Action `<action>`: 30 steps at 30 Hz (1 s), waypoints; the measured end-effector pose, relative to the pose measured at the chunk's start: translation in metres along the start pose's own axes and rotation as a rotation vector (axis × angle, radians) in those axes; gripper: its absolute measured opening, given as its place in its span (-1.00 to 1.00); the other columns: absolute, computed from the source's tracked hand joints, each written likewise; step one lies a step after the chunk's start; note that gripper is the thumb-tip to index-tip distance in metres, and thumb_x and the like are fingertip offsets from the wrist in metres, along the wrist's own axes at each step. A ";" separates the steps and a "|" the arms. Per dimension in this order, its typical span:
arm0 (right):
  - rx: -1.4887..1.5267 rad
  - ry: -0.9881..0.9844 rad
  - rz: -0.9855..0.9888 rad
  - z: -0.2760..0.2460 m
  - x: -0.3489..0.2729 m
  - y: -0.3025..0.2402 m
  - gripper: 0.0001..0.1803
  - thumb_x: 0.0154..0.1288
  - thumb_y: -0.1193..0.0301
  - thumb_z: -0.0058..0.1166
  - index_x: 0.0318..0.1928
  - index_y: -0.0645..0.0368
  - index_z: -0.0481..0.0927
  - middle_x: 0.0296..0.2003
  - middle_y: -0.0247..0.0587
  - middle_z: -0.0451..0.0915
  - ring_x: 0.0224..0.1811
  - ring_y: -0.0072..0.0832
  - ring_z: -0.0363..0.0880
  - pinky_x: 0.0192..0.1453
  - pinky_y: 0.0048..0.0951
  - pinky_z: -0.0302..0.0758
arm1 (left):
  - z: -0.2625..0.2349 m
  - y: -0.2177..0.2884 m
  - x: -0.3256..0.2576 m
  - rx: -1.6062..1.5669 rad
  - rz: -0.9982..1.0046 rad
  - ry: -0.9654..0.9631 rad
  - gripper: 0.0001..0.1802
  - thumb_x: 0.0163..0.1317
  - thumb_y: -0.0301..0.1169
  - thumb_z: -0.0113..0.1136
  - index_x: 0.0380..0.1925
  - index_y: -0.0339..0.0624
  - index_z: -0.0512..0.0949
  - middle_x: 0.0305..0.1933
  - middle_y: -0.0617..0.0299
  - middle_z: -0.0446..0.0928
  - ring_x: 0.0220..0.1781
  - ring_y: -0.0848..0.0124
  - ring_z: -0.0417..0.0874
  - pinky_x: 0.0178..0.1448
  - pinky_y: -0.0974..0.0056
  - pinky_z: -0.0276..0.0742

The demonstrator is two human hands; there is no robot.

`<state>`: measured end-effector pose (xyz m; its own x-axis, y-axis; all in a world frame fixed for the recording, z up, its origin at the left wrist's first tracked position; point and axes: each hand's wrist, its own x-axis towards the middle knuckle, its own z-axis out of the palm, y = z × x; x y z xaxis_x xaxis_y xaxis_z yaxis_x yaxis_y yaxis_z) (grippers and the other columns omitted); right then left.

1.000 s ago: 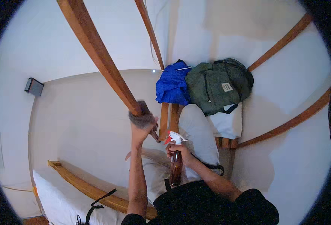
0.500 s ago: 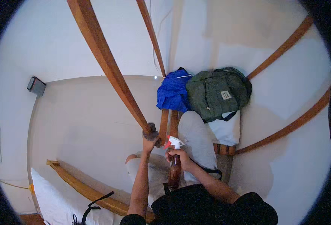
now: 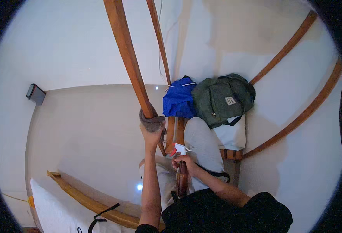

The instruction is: Spraying and wiping a wooden towel rack with a cleaning cloth.

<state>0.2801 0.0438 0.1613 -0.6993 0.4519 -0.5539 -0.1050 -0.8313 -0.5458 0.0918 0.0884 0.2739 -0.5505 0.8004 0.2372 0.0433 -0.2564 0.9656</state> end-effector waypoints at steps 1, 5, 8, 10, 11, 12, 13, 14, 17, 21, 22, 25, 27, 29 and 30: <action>0.014 -0.017 -0.024 0.000 0.002 0.002 -0.77 0.23 0.31 0.10 -0.29 0.26 0.60 -0.40 -0.21 0.62 -0.35 -0.40 0.60 -0.13 -0.38 0.51 | 0.000 0.003 0.002 0.045 0.071 0.005 -0.59 0.03 -0.52 0.46 -0.16 -0.20 0.46 -0.31 0.27 0.53 -0.41 0.39 0.63 -0.36 0.28 0.61; 0.073 -0.092 -0.032 0.016 -0.007 0.000 -0.78 0.24 0.35 0.08 -0.24 0.26 0.60 -0.37 -0.22 0.60 -0.34 -0.39 0.60 -0.14 -0.36 0.51 | -0.029 -0.074 -0.025 -0.011 -0.031 0.058 -0.61 0.02 -0.52 0.44 -0.15 -0.30 0.50 -0.43 0.31 0.52 -0.45 0.51 0.54 -0.37 0.32 0.51; 0.091 -0.069 -0.212 0.016 -0.018 0.003 -0.79 0.24 0.35 0.08 -0.22 0.24 0.60 -0.37 -0.21 0.56 -0.35 -0.38 0.56 -0.18 -0.35 0.50 | -0.031 -0.120 -0.058 0.109 0.029 -0.021 -0.54 0.04 -0.49 0.43 -0.08 -0.27 0.44 -0.37 0.31 0.52 -0.43 0.51 0.53 -0.34 0.31 0.50; 0.057 -0.040 -0.246 0.040 -0.027 0.002 -0.81 0.22 0.36 0.08 -0.25 0.22 0.59 -0.38 -0.21 0.54 -0.36 -0.38 0.54 -0.19 -0.36 0.48 | -0.062 -0.168 -0.079 0.424 -0.059 0.018 -0.66 0.10 -0.46 0.40 -0.19 -0.24 0.44 -0.42 0.31 0.52 -0.44 0.51 0.53 -0.36 0.31 0.48; 0.046 0.034 -0.288 0.043 -0.038 0.001 -0.84 0.21 0.38 0.08 -0.27 0.21 0.58 -0.38 -0.21 0.52 -0.38 -0.39 0.51 -0.21 -0.37 0.46 | -0.061 -0.171 -0.084 0.411 -0.063 -0.005 -0.66 0.10 -0.46 0.40 -0.19 -0.24 0.44 -0.42 0.31 0.52 -0.44 0.51 0.53 -0.36 0.31 0.48; 0.047 0.052 -0.296 0.044 -0.048 -0.006 -0.84 0.21 0.38 0.08 -0.27 0.21 0.58 -0.38 -0.21 0.52 -0.38 -0.39 0.51 -0.21 -0.37 0.46 | -0.059 -0.166 -0.088 0.298 -0.090 0.006 -0.69 0.12 -0.45 0.37 -0.23 -0.23 0.44 -0.46 0.30 0.52 -0.46 0.51 0.54 -0.38 0.30 0.49; -0.066 0.071 -0.452 0.044 -0.056 -0.015 -0.87 0.19 0.41 0.08 -0.31 0.21 0.55 -0.41 -0.22 0.50 -0.39 -0.41 0.50 -0.22 -0.38 0.45 | -0.058 -0.161 -0.090 0.188 -0.117 0.019 -0.73 0.14 -0.45 0.35 -0.27 -0.21 0.43 -0.49 0.29 0.51 -0.48 0.50 0.54 -0.40 0.29 0.49; -0.183 0.086 -0.604 0.044 -0.064 -0.022 -0.90 0.17 0.43 0.08 -0.35 0.21 0.52 -0.43 -0.22 0.49 -0.40 -0.43 0.48 -0.23 -0.39 0.44 | -0.057 -0.156 -0.085 0.182 -0.121 0.011 -0.73 0.14 -0.45 0.35 -0.27 -0.21 0.43 -0.49 0.29 0.51 -0.48 0.50 0.54 -0.40 0.29 0.49; -0.042 0.246 -0.552 0.024 -0.087 -0.034 -0.87 0.15 0.44 0.09 -0.44 0.19 0.43 -0.50 -0.24 0.44 -0.43 -0.46 0.47 -0.26 -0.39 0.43 | -0.025 -0.067 -0.031 0.091 -0.051 -0.170 -0.80 0.16 -0.46 0.33 -0.29 -0.25 0.50 -0.49 0.25 0.57 -0.54 0.51 0.56 -0.46 0.29 0.50; 0.093 0.253 -0.574 0.050 -0.112 -0.047 -0.83 0.19 0.40 0.09 -0.44 0.16 0.39 -0.52 -0.28 0.40 -0.47 -0.45 0.44 -0.26 -0.36 0.43 | -0.012 0.058 0.036 0.094 0.017 -0.151 -0.82 0.13 -0.48 0.37 -0.31 -0.34 0.60 -0.50 0.27 0.59 -0.57 0.56 0.57 -0.49 0.36 0.48; 0.250 0.272 -0.547 0.055 -0.117 -0.050 -0.84 0.20 0.40 0.09 -0.43 0.15 0.40 -0.52 -0.29 0.39 -0.46 -0.44 0.44 -0.25 -0.35 0.43 | -0.002 0.088 0.054 0.091 0.071 -0.137 -0.80 0.10 -0.49 0.40 -0.30 -0.33 0.60 -0.47 0.26 0.61 -0.52 0.54 0.60 -0.42 0.34 0.51; 0.222 0.220 -0.578 0.073 -0.126 -0.059 -0.86 0.19 0.42 0.08 -0.41 0.15 0.40 -0.51 -0.30 0.39 -0.44 -0.41 0.45 -0.22 -0.36 0.42 | 0.017 0.174 0.098 0.129 0.266 -0.049 -0.76 0.02 -0.55 0.43 -0.29 -0.29 0.61 -0.36 0.20 0.66 -0.31 0.45 0.66 -0.17 0.29 0.58; 0.162 0.181 -0.608 0.077 -0.130 -0.065 -0.86 0.18 0.43 0.08 -0.43 0.17 0.40 -0.51 -0.29 0.40 -0.43 -0.41 0.46 -0.20 -0.38 0.43 | 0.032 0.210 0.116 -0.012 0.326 -0.045 -0.61 0.02 -0.61 0.37 -0.12 -0.28 0.50 -0.23 0.17 0.64 -0.14 0.41 0.65 -0.01 0.30 0.54; 0.186 0.110 -0.585 0.075 -0.121 -0.062 -0.85 0.18 0.44 0.08 -0.44 0.17 0.40 -0.51 -0.28 0.40 -0.43 -0.40 0.46 -0.20 -0.38 0.43 | 0.034 0.222 0.120 -0.135 0.413 -0.024 -0.55 0.03 -0.63 0.34 -0.04 -0.27 0.43 -0.19 0.16 0.62 -0.13 0.41 0.63 -0.01 0.31 0.54; 0.229 0.074 -0.564 0.071 -0.118 -0.062 -0.85 0.17 0.44 0.09 -0.45 0.17 0.40 -0.52 -0.27 0.41 -0.43 -0.40 0.47 -0.21 -0.39 0.44 | 0.038 0.218 0.113 -0.050 0.448 0.063 -0.50 0.05 -0.63 0.32 0.00 -0.25 0.37 -0.15 0.15 0.59 -0.11 0.41 0.62 0.00 0.31 0.53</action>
<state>0.3187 0.0188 0.3054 -0.4419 0.8569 -0.2655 -0.5995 -0.5023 -0.6231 0.0704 0.1434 0.5148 -0.5365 0.5706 0.6218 0.2494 -0.5967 0.7627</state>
